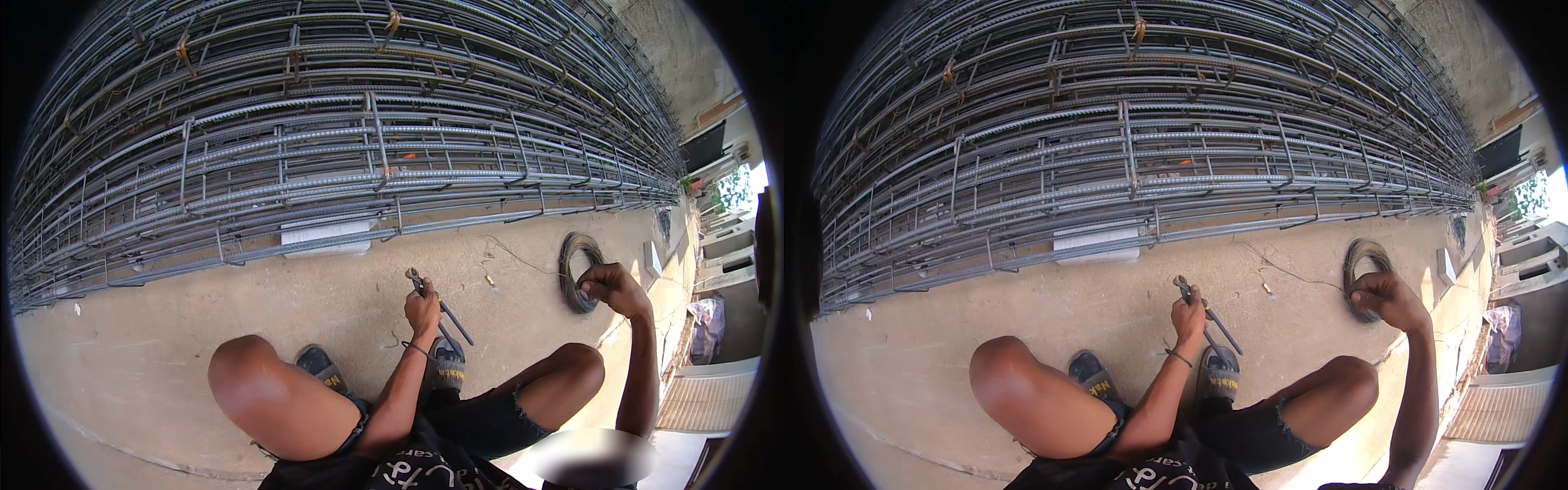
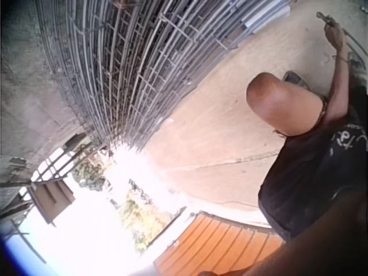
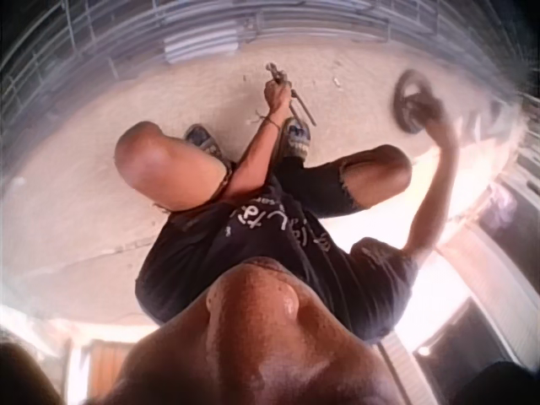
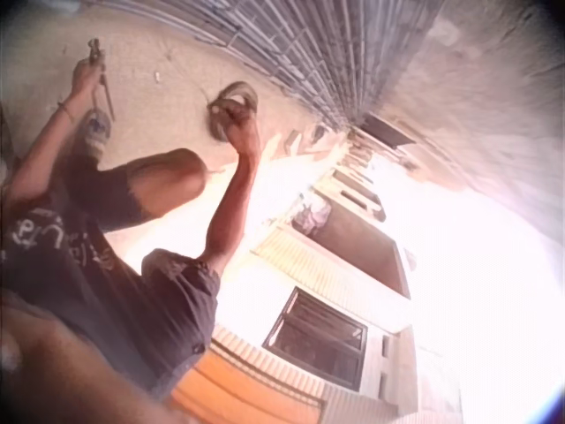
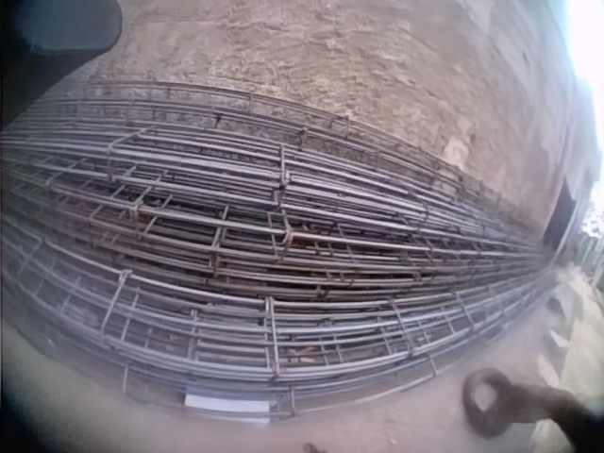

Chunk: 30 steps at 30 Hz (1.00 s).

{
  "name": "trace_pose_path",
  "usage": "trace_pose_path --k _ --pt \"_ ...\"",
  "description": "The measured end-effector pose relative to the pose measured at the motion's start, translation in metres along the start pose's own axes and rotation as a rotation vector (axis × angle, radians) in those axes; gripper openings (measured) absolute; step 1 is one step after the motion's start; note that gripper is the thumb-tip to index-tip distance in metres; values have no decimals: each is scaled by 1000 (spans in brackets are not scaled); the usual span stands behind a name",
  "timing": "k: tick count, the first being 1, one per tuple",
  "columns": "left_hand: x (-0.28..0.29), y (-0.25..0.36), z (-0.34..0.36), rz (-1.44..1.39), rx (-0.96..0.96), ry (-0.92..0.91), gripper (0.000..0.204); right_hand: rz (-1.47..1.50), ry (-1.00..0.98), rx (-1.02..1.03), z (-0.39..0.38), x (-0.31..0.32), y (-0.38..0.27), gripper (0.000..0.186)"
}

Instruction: The person uses wire to tie and secure individual steel reinforcement bars within a larger cage structure.

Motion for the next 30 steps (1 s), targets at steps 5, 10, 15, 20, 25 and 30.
trace_pose_path --k 5,10,15,20,25,30 --pt "26 27 -27 488 -660 336 36 200 -58 -62 32 -72 78 17" --pt "77 100 -26 528 -1188 604 38 479 -113 2 45 -169 165 19" --pt "99 132 4 1060 -1320 394 48 677 -142 69 64 -246 169 18" --pt "97 150 45 1029 -637 135 46 768 -98 183 57 -268 165 17" --pt "101 157 37 761 -681 130 39 789 -62 151 45 -271 175 17" --pt "99 153 30 611 -659 140 34 857 -100 36 43 -262 176 17"
Point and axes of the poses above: each hand's wrist, its own z-axis towards the middle knuckle, its own x-axis out of the back of the hand, y = z × x, the point moved 4 cm from there along z, towards the middle knuckle, and after that the axes turned 2 degrees about y, right-handed, at the moved point
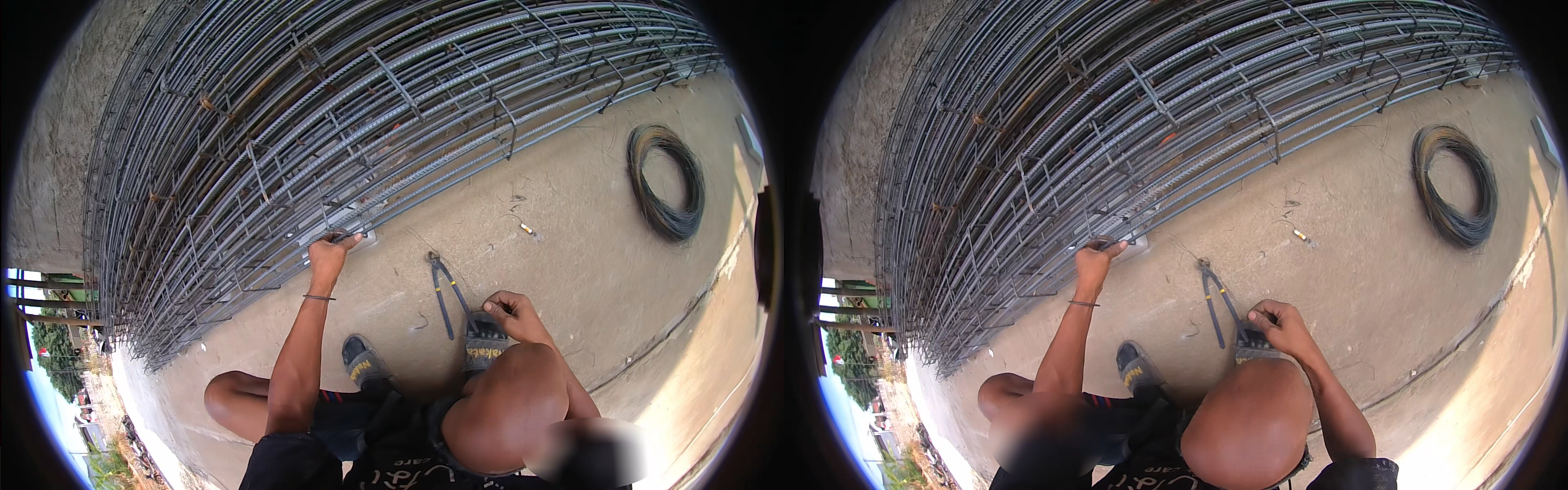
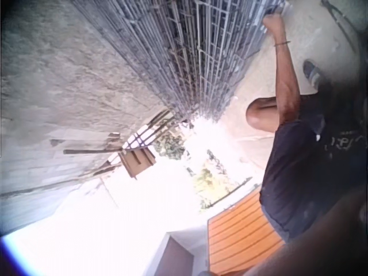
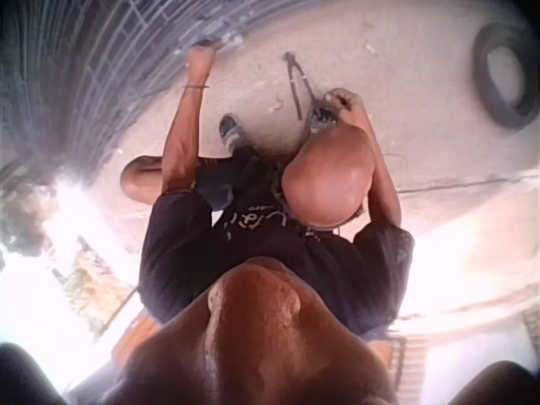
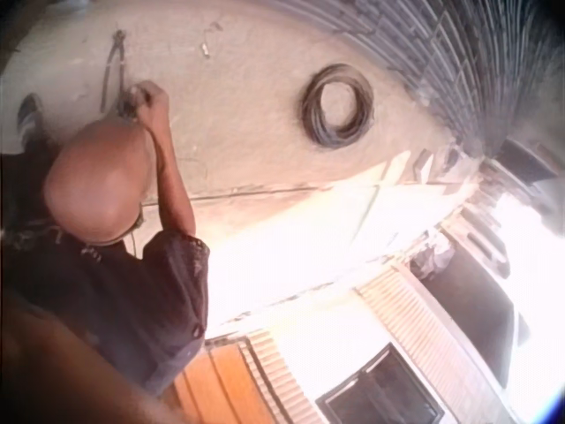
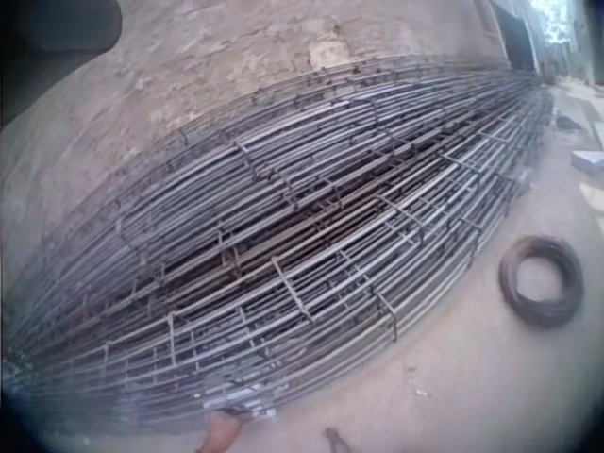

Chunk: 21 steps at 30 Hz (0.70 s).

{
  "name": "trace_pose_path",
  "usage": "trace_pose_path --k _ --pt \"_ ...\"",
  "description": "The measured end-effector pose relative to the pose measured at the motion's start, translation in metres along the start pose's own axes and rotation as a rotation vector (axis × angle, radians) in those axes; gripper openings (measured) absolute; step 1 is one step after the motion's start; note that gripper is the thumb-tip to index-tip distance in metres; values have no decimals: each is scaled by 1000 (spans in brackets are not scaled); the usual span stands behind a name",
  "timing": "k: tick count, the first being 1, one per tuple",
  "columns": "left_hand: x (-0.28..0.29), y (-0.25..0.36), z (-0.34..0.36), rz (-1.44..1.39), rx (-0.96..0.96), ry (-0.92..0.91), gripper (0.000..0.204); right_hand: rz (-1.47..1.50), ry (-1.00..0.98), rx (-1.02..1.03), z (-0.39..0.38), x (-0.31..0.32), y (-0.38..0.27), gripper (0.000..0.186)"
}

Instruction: The person uses wire to tie and secure individual steel reinforcement bars within a larger cage structure.

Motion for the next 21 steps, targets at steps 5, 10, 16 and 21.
trace_pose_path --k 5,10,16,21 --pt "-1 1 -5 99 79 78 35 -14 68 244 15 -10 -11 15" --pt "-1 3 -12 108 -134 36 34 92 -16 143 27 -28 20 23" --pt "0 -17 -10 267 -344 166 25 -16 -91 191 24 -62 -14 29" --pt "-9 -8 -11 259 -384 191 22 -280 37 359 36 -66 -17 24"
Point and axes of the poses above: each hand's wrist, its own z-axis towards the middle knuckle, its own x-axis out of the back of the hand, y = z × x, the point moved 4 cm from there along z, towards the middle knuckle, and after that the axes turned 2 degrees about y, right-handed, at the moved point
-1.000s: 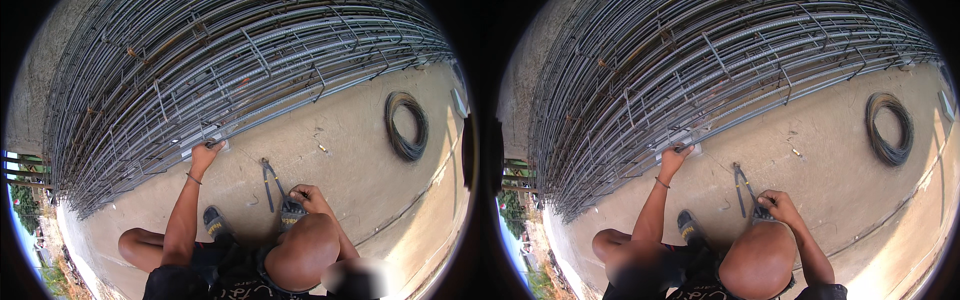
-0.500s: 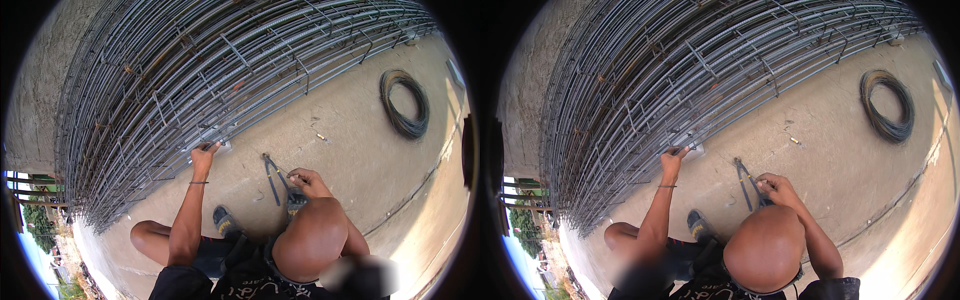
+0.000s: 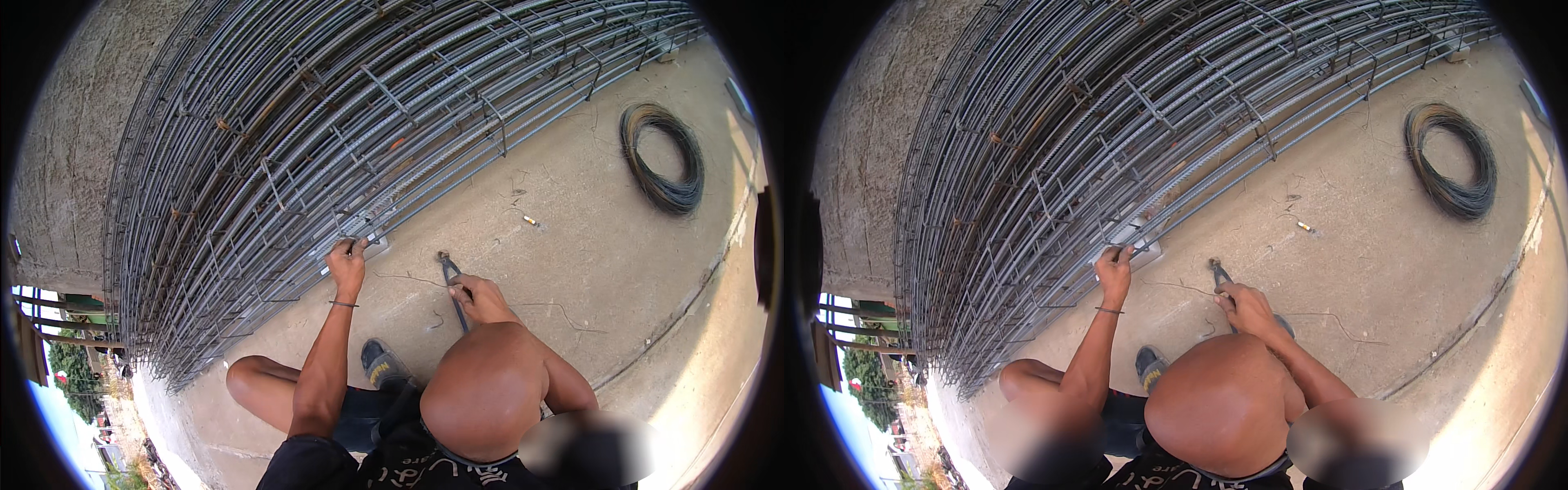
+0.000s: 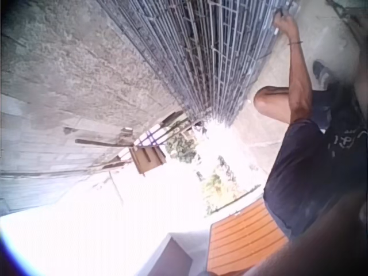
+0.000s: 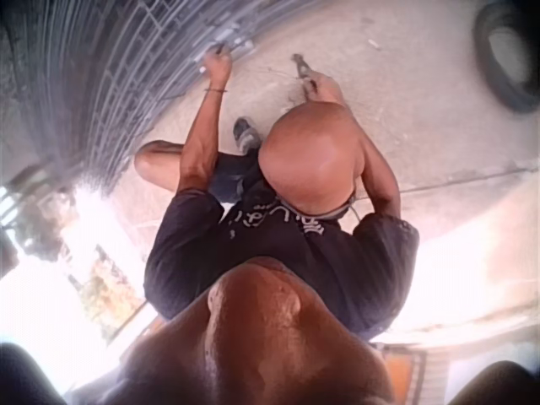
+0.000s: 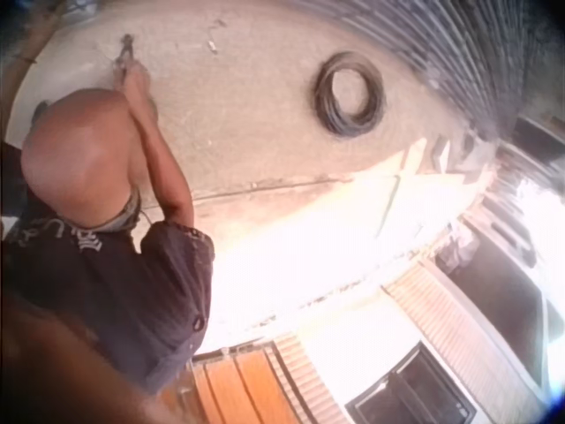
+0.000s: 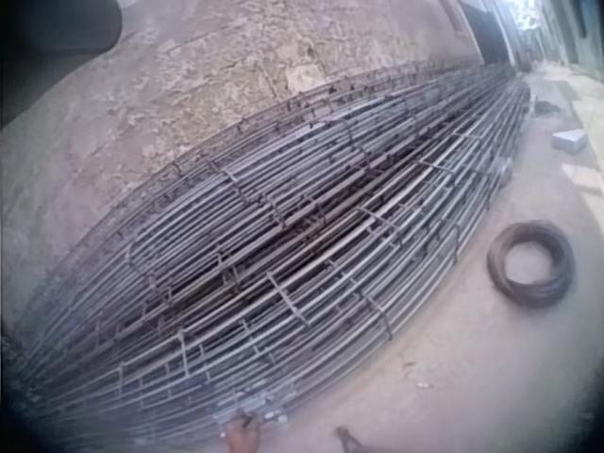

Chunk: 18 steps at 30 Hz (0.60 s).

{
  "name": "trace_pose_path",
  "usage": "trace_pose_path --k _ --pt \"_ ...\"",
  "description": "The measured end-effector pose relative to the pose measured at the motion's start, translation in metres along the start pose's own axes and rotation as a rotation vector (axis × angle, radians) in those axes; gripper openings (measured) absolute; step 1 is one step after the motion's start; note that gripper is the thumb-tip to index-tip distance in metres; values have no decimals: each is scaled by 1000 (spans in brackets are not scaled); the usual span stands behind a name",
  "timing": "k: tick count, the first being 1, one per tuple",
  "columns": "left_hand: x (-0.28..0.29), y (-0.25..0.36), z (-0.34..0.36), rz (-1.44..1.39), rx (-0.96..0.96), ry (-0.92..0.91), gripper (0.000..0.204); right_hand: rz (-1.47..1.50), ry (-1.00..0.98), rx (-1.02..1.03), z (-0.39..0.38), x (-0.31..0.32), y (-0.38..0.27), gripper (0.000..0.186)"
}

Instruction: The person uses wire to tie and secure individual steel reinforcement bars within a larger cage structure.

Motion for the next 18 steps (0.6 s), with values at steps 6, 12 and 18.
trace_pose_path --k 6,12,18 --pt "2 -6 -1 -8 28 6 23 -82 171 0 -4 12 17 15" --pt "4 -10 -2 -55 140 -58 23 151 252 -188 23 1 12 15" --pt "3 -16 1 -219 215 -62 30 625 180 -348 78 -43 45 14"
Point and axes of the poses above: each hand's wrist, its own z-axis towards the middle knuckle, its own x-axis out of the back of the hand, y = z × x, the point moved 4 cm from there along z, towards the middle knuckle, and after that the axes turned 2 degrees about y, right-handed, at the moved point
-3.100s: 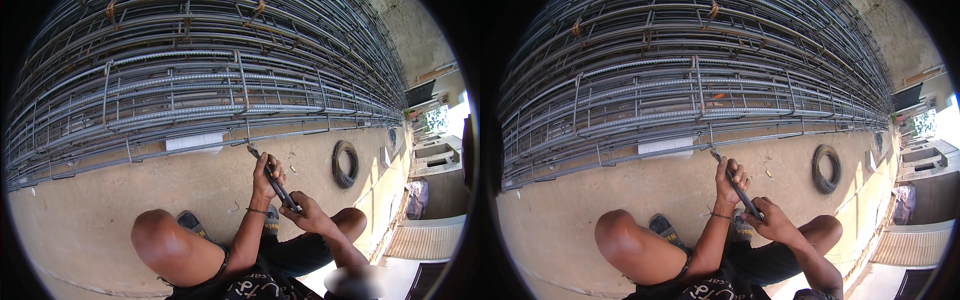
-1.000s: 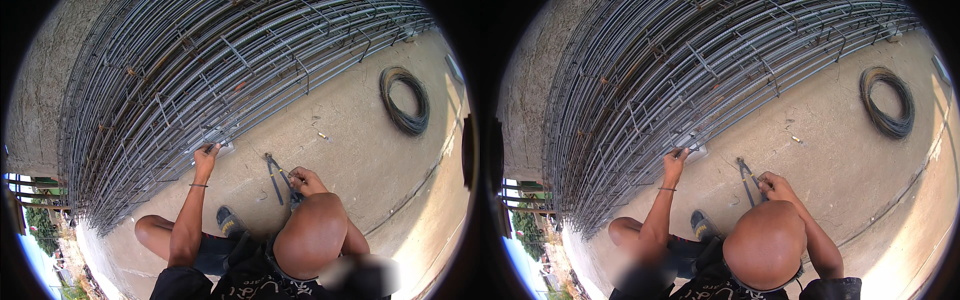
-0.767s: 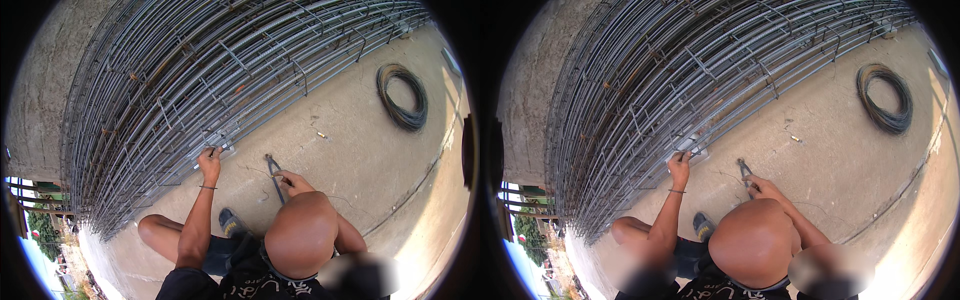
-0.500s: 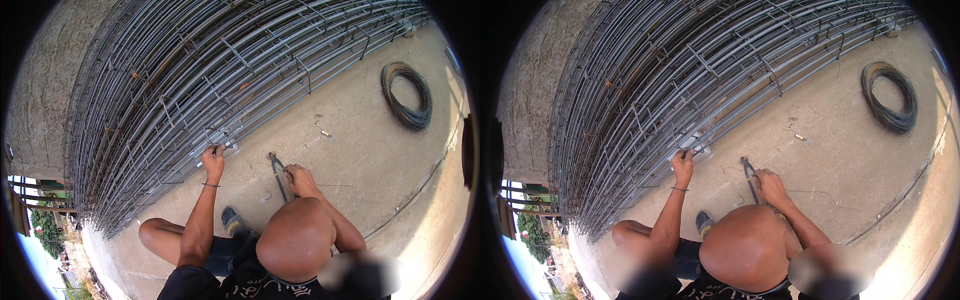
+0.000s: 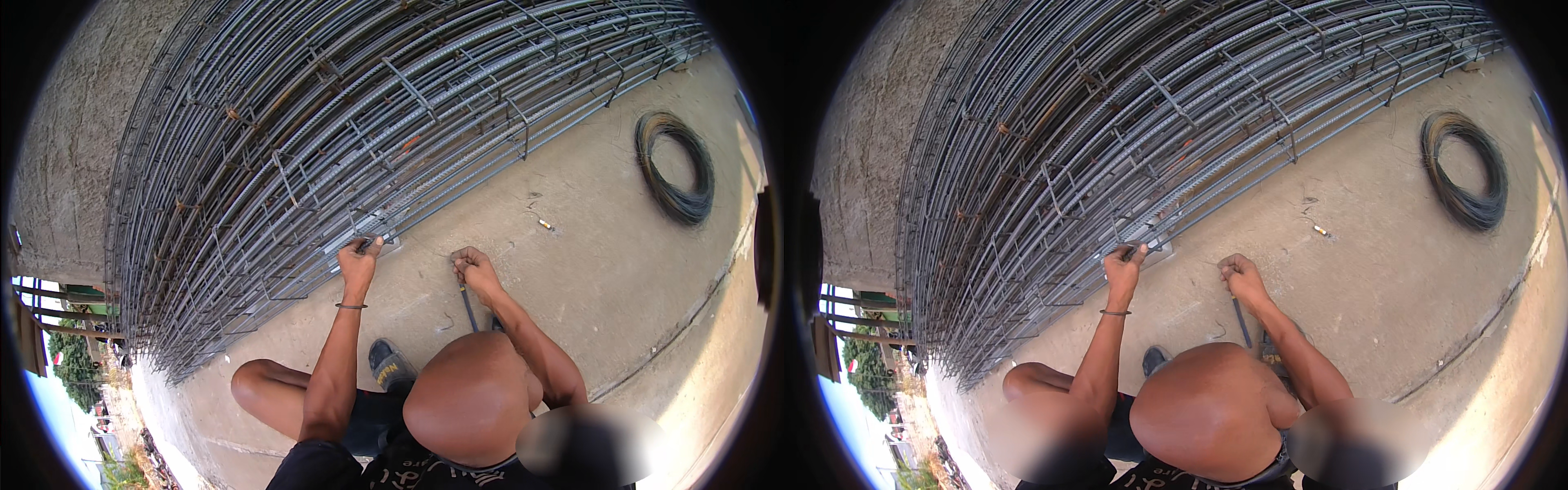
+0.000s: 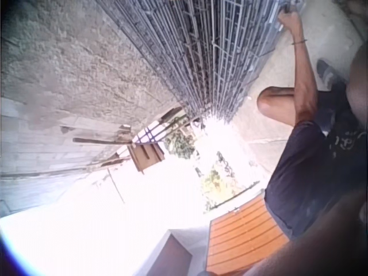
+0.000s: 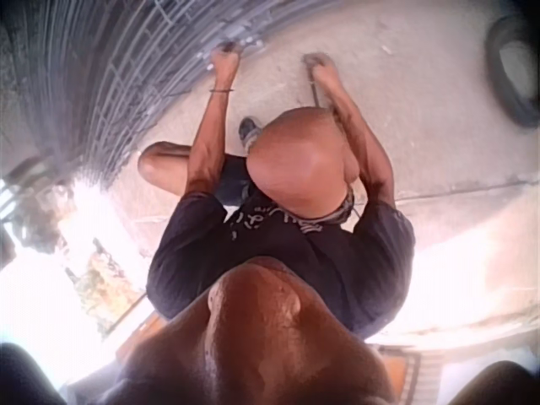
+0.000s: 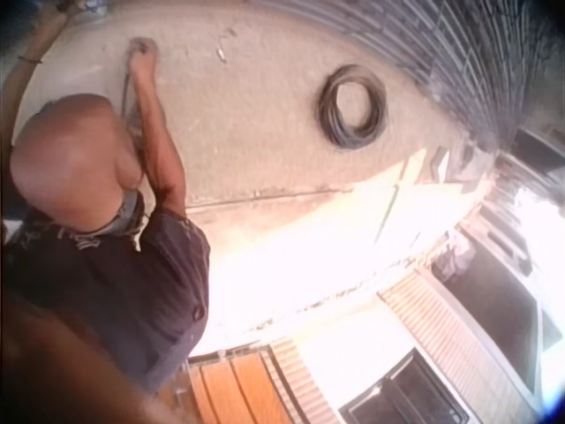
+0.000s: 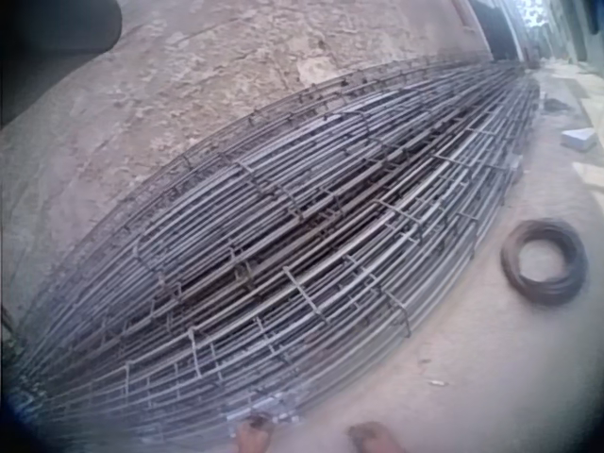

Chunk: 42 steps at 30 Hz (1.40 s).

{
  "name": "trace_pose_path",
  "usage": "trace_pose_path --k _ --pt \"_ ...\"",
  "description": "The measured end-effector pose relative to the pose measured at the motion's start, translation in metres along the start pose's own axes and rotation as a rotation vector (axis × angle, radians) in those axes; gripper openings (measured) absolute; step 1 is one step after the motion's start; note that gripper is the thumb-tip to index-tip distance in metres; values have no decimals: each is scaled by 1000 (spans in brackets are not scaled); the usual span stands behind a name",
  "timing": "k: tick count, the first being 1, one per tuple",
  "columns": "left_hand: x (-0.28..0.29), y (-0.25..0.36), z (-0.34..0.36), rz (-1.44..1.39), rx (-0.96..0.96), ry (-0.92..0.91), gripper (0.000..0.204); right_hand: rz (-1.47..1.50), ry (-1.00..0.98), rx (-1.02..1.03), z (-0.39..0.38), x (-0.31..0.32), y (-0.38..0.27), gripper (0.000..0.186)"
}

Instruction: The person uses wire to tie and secure individual steel reinforcement bars within a larger cage structure.

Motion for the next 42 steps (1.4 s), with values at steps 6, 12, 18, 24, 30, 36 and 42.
trace_pose_path --k 6,12,18,24,30,36,42 --pt "0 25 2 125 293 -295 47 157 -220 -2 21 -37 14 13" --pt "4 16 3 -120 254 -329 37 -317 -152 304 27 -52 -5 19" --pt "7 25 0 -225 232 -311 35 -762 -19 804 21 -98 -58 34" --pt "9 21 2 -269 268 -366 28 -468 -48 514 51 -105 -60 22" --pt "21 2 7 -460 230 -387 22 -27 -349 234 56 -115 -50 14" --pt "21 -1 8 -346 222 -431 27 119 -332 37 47 -122 -49 13" --pt "15 25 -1 -324 354 -362 24 54 -270 144 33 -125 -59 13"
Point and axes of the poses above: each hand's wrist, its own z-axis towards the middle knuckle, its own x-axis out of the back of the hand, y = z × x, the point moved 4 cm from there along z, towards the middle knuckle, and after that the axes turned 2 degrees about y, right-handed, at the moved point
